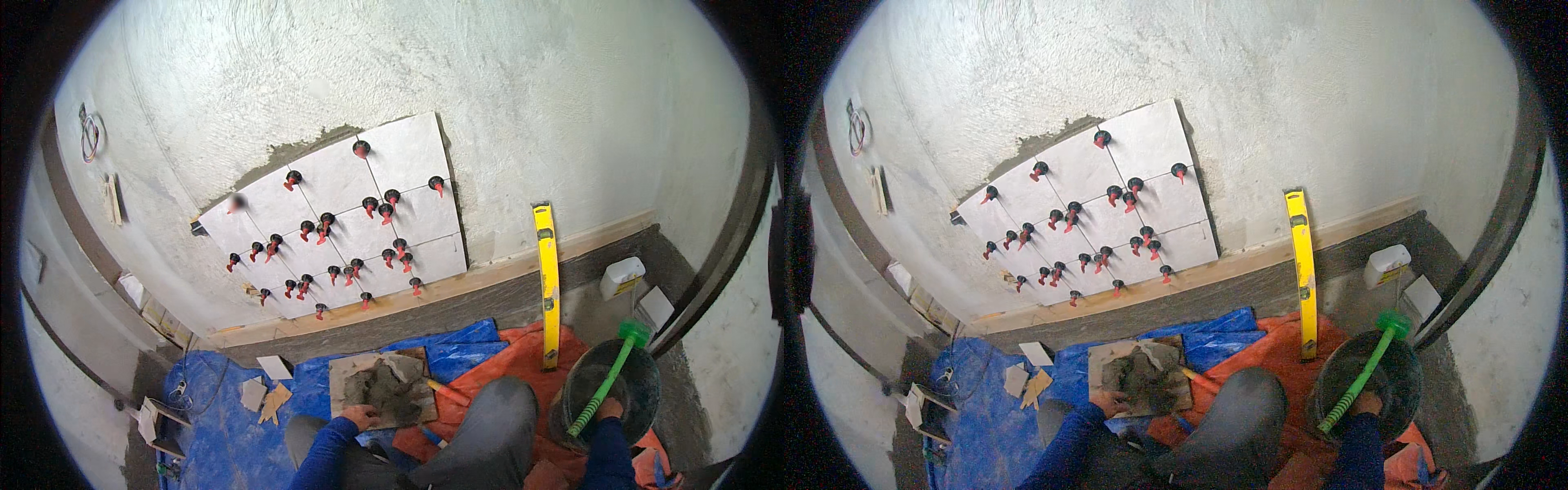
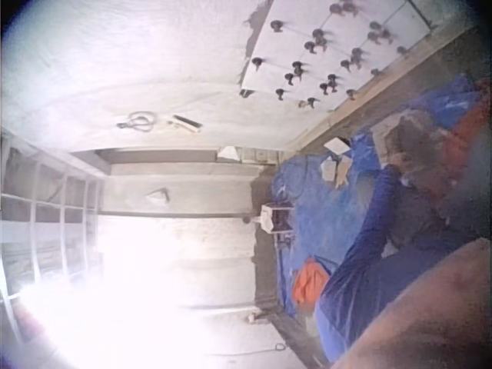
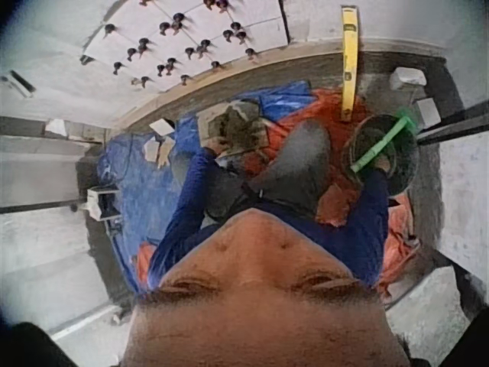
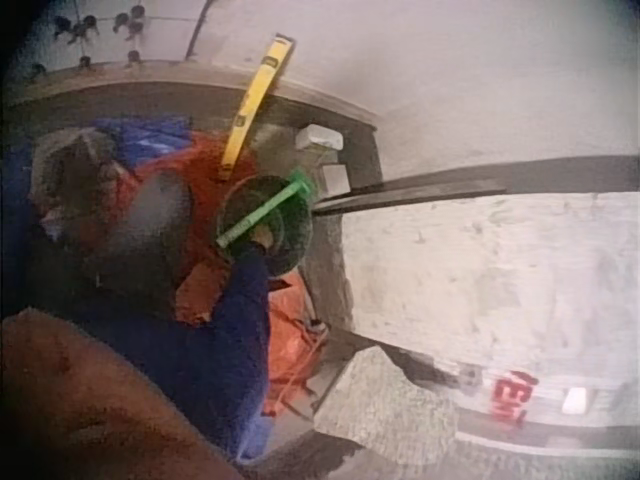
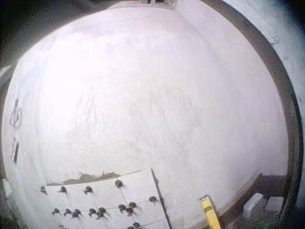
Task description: The person is installing white tiles on a wall using tile leveling clips. They apply adhesive with a trowel, tap tiles into place with a rubber mallet, wipe excess adhesive with a sponge, and check alignment with a spirit level.
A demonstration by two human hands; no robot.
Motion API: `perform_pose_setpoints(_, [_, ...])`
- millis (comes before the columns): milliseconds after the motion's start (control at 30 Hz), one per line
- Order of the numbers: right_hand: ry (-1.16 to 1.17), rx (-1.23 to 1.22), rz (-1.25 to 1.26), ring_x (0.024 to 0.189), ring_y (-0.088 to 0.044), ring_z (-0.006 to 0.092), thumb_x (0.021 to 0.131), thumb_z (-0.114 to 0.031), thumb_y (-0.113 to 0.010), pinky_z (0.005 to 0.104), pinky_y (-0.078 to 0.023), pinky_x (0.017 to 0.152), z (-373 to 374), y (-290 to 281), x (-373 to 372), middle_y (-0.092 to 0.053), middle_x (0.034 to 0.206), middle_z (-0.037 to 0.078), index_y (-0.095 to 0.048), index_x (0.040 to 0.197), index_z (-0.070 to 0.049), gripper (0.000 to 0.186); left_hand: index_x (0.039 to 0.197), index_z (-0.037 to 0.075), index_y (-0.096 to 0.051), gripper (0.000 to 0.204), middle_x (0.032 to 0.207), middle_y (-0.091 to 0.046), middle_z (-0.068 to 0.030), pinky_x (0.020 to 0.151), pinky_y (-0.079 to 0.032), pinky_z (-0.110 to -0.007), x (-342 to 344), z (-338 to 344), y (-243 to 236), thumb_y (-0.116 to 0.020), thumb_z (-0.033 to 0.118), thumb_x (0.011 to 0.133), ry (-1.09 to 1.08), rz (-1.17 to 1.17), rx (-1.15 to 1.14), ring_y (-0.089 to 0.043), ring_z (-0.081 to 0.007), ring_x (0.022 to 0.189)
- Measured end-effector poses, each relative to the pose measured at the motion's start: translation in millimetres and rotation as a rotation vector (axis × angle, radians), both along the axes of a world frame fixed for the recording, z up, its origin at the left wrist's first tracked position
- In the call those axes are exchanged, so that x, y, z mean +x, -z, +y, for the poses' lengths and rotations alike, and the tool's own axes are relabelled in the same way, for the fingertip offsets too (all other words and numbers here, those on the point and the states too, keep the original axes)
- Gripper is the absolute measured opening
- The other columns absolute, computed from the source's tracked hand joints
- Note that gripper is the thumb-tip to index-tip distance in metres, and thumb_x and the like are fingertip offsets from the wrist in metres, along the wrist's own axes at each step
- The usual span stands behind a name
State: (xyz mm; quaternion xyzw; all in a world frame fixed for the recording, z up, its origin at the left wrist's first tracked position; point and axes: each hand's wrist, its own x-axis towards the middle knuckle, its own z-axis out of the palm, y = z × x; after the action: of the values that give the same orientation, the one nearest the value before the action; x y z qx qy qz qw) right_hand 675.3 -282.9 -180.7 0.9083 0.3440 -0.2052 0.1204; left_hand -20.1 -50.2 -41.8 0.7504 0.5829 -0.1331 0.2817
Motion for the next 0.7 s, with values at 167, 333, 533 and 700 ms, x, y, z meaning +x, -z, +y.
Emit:
perform_pose_setpoints(167, [-0.007,0.137,-0.04,0.109,-0.07,0.0383,0.099,-0.034,-0.057,0.0483,-0.055,0.094,7,2,1,-0.07,0.123,0.019,-0.067,0.127,-0.005,0.042,0.126,0.011,-0.072,0.056,0.119,-0.073,-0.019,0.094,-0.055,-0.047,29,-12,-54,-0.073,0.052,0.088,0.04,-0.222,0.135,-0.07,-0.0371,0.109])
perform_pose_setpoints(333, [0.021,0.406,-0.178,0.09,-0.074,0.0361,0.092,-0.047,-0.065,0.0493,-0.061,0.08,5,49,19,-0.075,0.099,0.017,-0.075,0.107,-0.009,0.042,0.125,0.011,-0.072,0.049,0.121,-0.072,-0.0198,0.094,-0.055,-0.048,49,-20,-67,-0.071,0.047,0.092,-0.015,-0.303,0.175,-0.069,-0.0387,0.109])
perform_pose_setpoints(533, [-0.144,0.442,-0.16,0.089,-0.072,0.0394,0.093,-0.043,-0.064,0.0514,-0.059,0.08,15,27,27,-0.074,0.099,0.018,-0.073,0.109,-0.008,0.04,0.128,0.011,-0.07,0.045,0.121,-0.072,-0.0199,0.098,-0.053,-0.048,102,-9,-28,-0.069,0.039,0.094,0.093,-0.561,0.155,-0.067,-0.0381,0.114])
perform_pose_setpoints(700, [-0.206,0.501,-0.187,0.089,-0.071,0.0422,0.094,-0.04,-0.063,0.0533,-0.057,0.08,2,2,24,-0.073,0.099,0.019,-0.072,0.11,-0.006,0.038,0.127,0.01,-0.071,0.048,0.119,-0.072,-0.0209,0.097,-0.054,-0.049,139,18,-4,-0.071,0.042,0.091,0.192,-0.233,0.123,-0.067,-0.0383,0.114])
